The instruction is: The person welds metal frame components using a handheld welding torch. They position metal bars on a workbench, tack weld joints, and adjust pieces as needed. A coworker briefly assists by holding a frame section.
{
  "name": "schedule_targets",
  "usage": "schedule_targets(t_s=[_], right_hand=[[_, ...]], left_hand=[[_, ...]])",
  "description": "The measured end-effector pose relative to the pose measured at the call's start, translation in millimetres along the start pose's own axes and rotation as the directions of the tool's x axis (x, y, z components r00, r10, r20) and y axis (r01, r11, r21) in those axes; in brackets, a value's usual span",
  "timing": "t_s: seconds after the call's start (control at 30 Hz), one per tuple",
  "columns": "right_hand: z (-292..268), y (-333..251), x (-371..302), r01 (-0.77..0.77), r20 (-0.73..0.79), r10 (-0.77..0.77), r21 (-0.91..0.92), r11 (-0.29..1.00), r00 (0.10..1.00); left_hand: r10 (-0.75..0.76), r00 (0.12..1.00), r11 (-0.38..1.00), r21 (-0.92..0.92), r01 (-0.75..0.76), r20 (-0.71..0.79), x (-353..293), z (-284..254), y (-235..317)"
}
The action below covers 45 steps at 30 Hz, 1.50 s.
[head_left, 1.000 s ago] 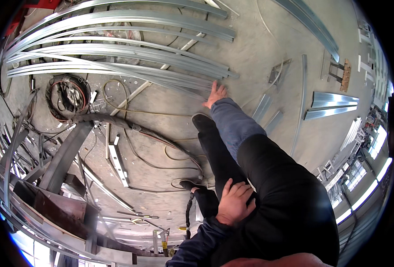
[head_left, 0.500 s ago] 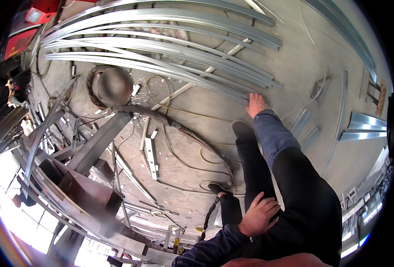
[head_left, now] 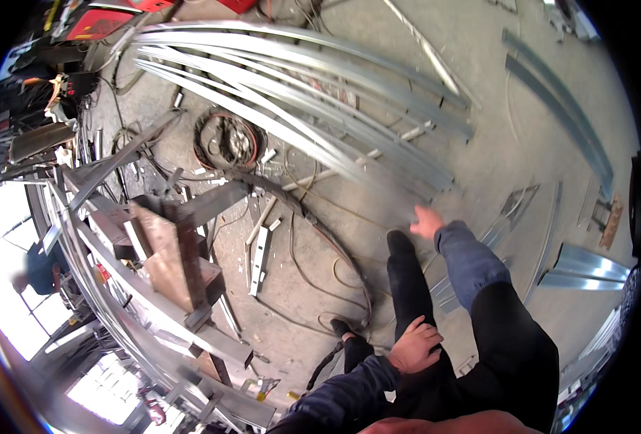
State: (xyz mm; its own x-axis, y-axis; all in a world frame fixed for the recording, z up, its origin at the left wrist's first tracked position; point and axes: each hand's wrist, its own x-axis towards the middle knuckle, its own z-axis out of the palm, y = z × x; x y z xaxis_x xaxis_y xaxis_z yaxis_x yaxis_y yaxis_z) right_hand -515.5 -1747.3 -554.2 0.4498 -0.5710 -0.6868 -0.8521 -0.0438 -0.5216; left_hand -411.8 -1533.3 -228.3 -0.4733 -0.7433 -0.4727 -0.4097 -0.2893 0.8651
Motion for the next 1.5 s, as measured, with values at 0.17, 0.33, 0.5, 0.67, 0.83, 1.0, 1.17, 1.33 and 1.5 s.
schedule_targets(t_s=[0.17,0.33,0.5,0.67,0.83,1.0,1.17,1.33,1.5], right_hand=[[-126,-106,-145,0.199,0.061,-0.203,0.055,0.978,0.977],[-253,-203,-290,0.188,0.113,-0.190,0.033,0.982,0.975],[-353,-276,-446,0.183,0.211,-0.197,0.083,0.980,0.958],[-411,-348,-585,-0.205,0.396,-0.014,0.505,0.838,0.918],[-477,-364,-690,-0.059,0.393,-0.391,0.763,0.643,0.832],[-408,-398,-678,0.668,-0.527,-0.419,0.650,0.362,0.739],[-335,-490,-624,0.909,-0.684,-0.665,-0.005,0.416,0.300],[-289,-549,-623,0.888,-0.826,-0.560,-0.306,0.343,-0.068],[-273,-591,-653,0.833,-0.831,-0.450,-0.479,0.278,-0.328]], left_hand=[[-0.101,0.995,0.988,-0.117,0.101,0.001,-6,-1,11],[-0.482,0.630,0.869,-0.425,0.253,-0.609,-26,-77,95],[0.467,0.777,0.703,0.710,-0.036,-0.423,-73,-175,232],[0.769,0.609,0.494,0.786,-0.372,-0.195,-89,-208,340],[0.897,0.380,0.399,0.785,-0.473,-0.226,-163,-224,457],[0.933,0.054,0.341,0.828,-0.445,-0.356,-269,-221,611],[0.849,-0.239,0.357,0.844,-0.400,-0.472,-367,-171,734],[0.906,-0.132,0.332,0.868,-0.370,-0.402,-451,-114,792],[0.957,0.006,0.269,0.883,-0.386,-0.289,-529,-55,768]])
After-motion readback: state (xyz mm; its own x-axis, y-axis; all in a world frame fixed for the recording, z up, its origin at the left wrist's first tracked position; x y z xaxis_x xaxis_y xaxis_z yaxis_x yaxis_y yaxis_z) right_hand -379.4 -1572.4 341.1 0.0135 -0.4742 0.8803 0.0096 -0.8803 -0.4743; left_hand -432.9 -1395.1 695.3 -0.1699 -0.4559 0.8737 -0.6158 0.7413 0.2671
